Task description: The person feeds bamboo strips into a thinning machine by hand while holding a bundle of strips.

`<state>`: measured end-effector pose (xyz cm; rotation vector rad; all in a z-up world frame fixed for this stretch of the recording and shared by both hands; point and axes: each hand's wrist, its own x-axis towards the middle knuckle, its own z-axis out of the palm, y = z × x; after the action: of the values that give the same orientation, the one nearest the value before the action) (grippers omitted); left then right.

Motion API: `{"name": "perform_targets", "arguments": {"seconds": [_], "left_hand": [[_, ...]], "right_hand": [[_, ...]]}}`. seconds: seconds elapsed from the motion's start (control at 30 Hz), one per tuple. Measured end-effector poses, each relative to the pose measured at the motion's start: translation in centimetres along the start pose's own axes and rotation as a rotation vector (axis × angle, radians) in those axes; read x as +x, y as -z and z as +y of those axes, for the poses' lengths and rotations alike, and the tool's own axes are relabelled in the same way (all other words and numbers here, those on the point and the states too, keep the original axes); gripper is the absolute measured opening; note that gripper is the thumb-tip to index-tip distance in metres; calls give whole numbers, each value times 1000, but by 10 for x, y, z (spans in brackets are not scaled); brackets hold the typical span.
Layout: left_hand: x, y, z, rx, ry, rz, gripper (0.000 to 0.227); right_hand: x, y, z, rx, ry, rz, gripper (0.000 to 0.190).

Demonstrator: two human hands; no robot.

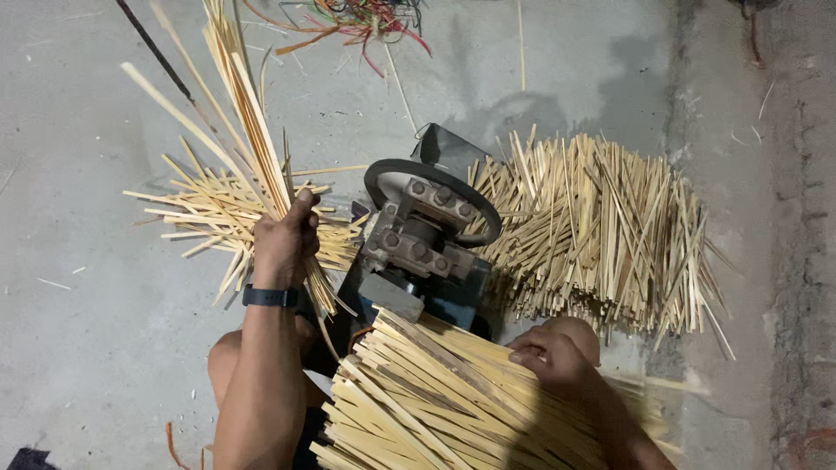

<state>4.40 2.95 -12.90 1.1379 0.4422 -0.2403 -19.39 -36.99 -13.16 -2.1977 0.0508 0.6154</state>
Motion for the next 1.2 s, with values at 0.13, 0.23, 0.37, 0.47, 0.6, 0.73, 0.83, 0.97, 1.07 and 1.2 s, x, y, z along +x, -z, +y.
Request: {"name": "perform_targets", "arguments": {"seconds": [0.13, 0.23, 0.37, 0.47, 0.6, 0.73, 0.83, 0.97, 1.07, 1.2], "left_hand": [[-1, 3, -2, -53, 9, -11, 23], [0, 5, -2, -44, -6, -2, 22], [-1, 1, 1, -19, 38, 42, 21], [-3, -2, 2, 4, 47, 62, 21], [-5, -2, 3, -25, 19, 41, 20], [-10, -4, 7, -1, -4, 18, 21], [-16, -9, 11, 85, 18, 34, 21], [-18, -14, 14, 138, 7, 38, 22], [-18, -17, 12, 173, -18, -4, 22], [-17, -22, 3, 197, -40, -17, 23]], "right_hand": [[-7, -2, -14, -449, 3, 308, 23], [-19, 0, -29, -497, 222, 460, 16], [-11, 8, -37, -456, 327, 411, 14], [-21, 8, -49, -376, 318, 368, 16], [-37, 18, -53, -137, 179, 359, 18], [-37, 28, -32, -128, -47, 462, 22], [-24, 29, -20, -272, -27, 485, 21], [0, 22, -26, -314, -209, 388, 25], [19, 16, -38, -302, -130, 385, 27], [39, 13, -55, -343, 247, 507, 29]]}}
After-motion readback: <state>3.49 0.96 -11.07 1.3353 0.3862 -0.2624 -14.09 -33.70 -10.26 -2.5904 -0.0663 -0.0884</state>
